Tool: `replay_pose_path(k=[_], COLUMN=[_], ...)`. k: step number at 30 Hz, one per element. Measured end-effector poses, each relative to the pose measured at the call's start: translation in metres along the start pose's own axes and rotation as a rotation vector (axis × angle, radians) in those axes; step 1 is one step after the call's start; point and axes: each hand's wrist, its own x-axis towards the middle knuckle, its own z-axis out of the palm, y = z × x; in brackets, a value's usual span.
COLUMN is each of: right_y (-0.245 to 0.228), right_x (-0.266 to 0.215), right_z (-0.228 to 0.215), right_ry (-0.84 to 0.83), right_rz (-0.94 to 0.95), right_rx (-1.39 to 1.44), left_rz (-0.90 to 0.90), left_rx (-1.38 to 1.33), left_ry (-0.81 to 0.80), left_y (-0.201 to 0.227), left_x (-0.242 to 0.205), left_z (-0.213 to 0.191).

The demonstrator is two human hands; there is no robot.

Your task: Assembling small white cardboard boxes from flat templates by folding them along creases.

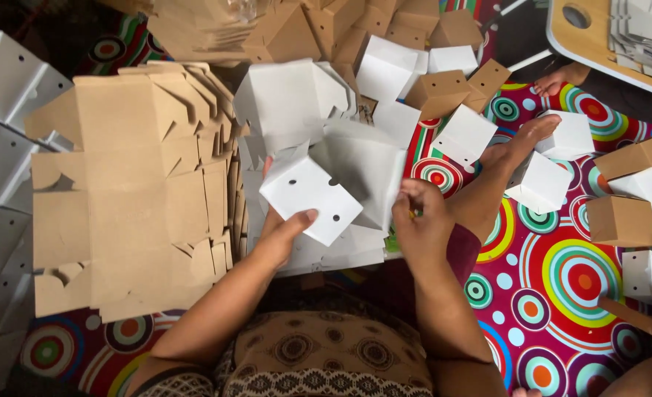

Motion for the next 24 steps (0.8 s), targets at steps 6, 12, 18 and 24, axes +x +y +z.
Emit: replay_pose_path(k=[6, 12, 18, 24], right_y=[-0.013, 0.011, 0.005, -0.014], right_x=[-0.023, -0.007, 0.010, -0.019], right_z=[0.028, 0.014, -0.008, 0.026], right_ry=[-0.077, -0.008, 0.111, -0.020], right_rz=[-0.764, -0.736, -0.512, -0.717], right_rx=[-0.709, -0.580, -0.340, -0.593], left_rz=[-0.110, -0.234, -0.421, -0.478], left_rx=[-0.004, -0.126, -0.479, -0.588], left_ry=[0.116, 0.094, 0.099, 0.063], left_y=[0.001, -0.014, 0.023, 0.012], left_x=[0.004, 0.005, 0.004, 0.003], left_z=[0.001, -0.025, -0.016, -0.010])
